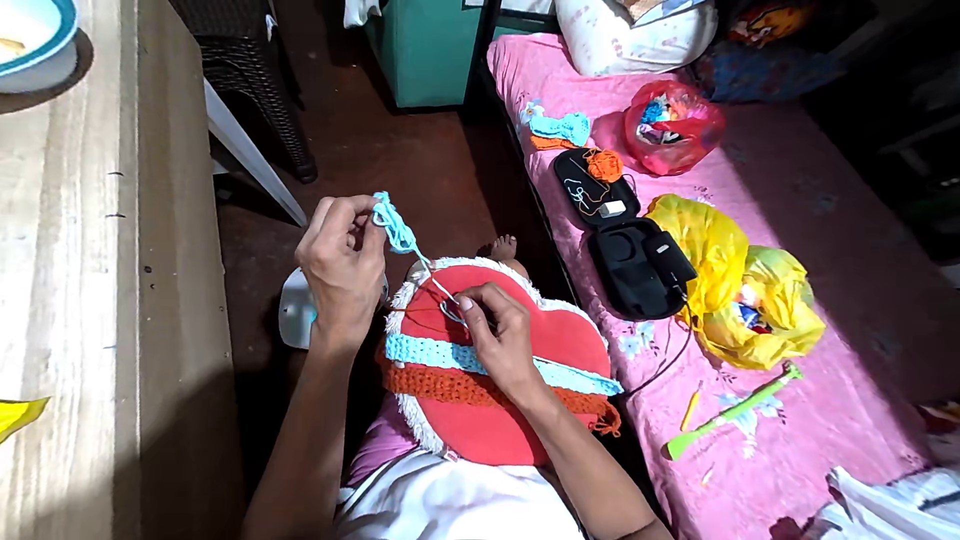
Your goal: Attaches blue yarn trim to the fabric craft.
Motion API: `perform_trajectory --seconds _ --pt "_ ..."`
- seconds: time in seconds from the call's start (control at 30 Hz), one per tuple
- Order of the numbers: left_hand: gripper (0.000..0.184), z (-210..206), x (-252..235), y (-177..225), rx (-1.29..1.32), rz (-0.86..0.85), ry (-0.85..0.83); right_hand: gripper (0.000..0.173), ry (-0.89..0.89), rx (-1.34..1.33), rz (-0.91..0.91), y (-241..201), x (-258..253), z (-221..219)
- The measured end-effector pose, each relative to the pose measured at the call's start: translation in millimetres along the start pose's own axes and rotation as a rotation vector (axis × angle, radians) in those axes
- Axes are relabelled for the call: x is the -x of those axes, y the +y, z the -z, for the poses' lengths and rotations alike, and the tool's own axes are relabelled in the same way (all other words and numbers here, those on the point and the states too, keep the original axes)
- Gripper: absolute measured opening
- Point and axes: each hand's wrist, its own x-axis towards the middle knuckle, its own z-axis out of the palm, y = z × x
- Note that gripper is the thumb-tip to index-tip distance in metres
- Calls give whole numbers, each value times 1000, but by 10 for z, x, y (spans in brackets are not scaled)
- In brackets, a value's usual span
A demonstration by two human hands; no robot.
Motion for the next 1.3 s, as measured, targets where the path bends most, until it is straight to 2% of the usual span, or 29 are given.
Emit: perform_trajectory --seconds 0.1,0.2,0.3,0.43,0.5,0.63,0.7,0.73,0.8,0.83,0.9,0.97,1.03,1.1,1.2,1.3 --pt "18 -67 -125 178 177 -29 54 25 8 -35 -33 12 -6 2" --pt "17 -182 -381 249 282 -155 171 31 15 -93 -42 24 -19 20" --pt "16 -231 -703 293 229 -212 194 32 48 -211 -39 51 3 41" --pt "16 -305 -896 519 166 -298 141 30 234 -314 84 131 37 57" --pt "17 -320 -818 735 186 -391 -18 38 305 -359 142 156 18 75" --pt "12 -412 -488 1018 203 -561 -638 74 372 -539 180 142 -3 81" --pt "8 -493 -377 981 228 -547 -854 73 398 -620 116 143 24 73" --pt "9 -488 -366 914 256 -485 -893 64 405 -660 76 148 14 80" --pt "13 -348 -368 741 321 -275 -816 36 375 -808 -25 156 -26 140" --pt "15 -234 -350 652 314 -177 -728 32 353 -872 -77 166 -50 192" --pt "17 -29 -224 465 180 -31 -562 33 347 -995 -194 174 -128 315" --pt "19 62 9 298 59 82 -530 33 344 -1139 -294 203 -219 447" --pt "21 17 290 213 24 165 -531 32 312 -1245 -319 260 -295 559" --pt "23 -100 517 185 10 177 -428 32 293 -1297 -316 291 -365 660" --pt "16 -191 637 114 26 69 -280 35 319 -1268 -296 310 -459 898" --pt "19 -187 647 56 -2 2 -289 39 397 -1239 -265 386 -544 1225"
